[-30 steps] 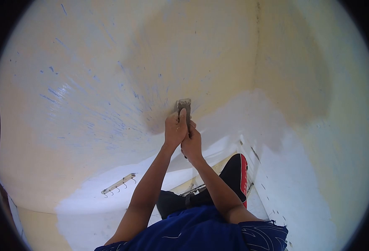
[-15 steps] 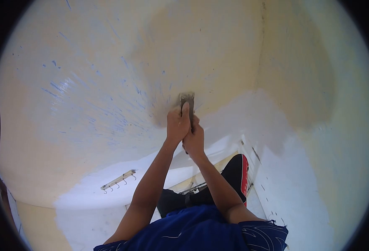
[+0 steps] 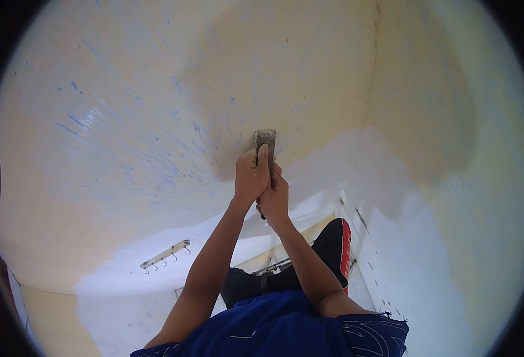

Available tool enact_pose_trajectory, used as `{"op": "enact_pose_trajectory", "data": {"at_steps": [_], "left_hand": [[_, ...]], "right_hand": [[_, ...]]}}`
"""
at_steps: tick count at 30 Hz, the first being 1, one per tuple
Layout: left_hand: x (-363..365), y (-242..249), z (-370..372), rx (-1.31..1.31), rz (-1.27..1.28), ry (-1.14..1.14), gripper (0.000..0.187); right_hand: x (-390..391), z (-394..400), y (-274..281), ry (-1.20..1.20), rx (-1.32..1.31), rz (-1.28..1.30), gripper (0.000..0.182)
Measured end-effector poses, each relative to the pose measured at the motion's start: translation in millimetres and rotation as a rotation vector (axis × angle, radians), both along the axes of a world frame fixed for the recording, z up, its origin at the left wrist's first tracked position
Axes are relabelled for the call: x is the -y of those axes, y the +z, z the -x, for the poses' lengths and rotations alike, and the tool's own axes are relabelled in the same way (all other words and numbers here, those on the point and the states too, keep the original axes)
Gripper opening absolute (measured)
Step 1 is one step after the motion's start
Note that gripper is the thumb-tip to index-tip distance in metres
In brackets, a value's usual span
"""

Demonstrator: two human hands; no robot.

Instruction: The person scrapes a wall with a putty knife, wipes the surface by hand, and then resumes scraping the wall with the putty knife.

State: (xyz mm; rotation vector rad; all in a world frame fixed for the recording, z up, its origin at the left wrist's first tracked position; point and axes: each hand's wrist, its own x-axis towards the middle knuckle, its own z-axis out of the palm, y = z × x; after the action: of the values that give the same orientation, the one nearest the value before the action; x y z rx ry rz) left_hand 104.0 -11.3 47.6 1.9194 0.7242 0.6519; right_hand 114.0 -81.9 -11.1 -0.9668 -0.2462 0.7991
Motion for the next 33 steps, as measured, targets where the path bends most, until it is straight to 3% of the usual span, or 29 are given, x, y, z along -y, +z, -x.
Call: {"op": "enact_pose_trajectory", "data": {"at_steps": [5,10,17,19,23,33], "left_hand": [[-5.5,-26.2,10.7,0.0,0.027,0.004,0.043],[-8.6,-9.3,-4.8,0.021,-0.049,-0.044,0.045],[-2.3,-27.4,6.3,0.058,-0.006,0.009,0.043],[-3.6,-24.5,2.2,0.034,-0.02,-0.006,0.044],[-3.3,-9.6,-14.4,0.039,-0.049,-0.031,0.045],[0.0,-31.2,-3.8,-0.032,-0.018,0.032,0.044]], "right_hand": [[-8.6,14.8,-19.7,-0.077,0.01,-0.015,0.017],[-5.1,1.0,-6.9,-0.012,0.005,0.007,0.033],[-5.8,7.3,-15.4,-0.101,0.063,-0.049,0.028],[-1.3,5.6,-11.2,-0.092,0.087,0.06,0.028],[-2.6,-12.5,-6.6,-0.043,0.107,0.02,0.024],[7.0,-6.3,-18.9,0.027,0.007,0.073,0.022]]}}
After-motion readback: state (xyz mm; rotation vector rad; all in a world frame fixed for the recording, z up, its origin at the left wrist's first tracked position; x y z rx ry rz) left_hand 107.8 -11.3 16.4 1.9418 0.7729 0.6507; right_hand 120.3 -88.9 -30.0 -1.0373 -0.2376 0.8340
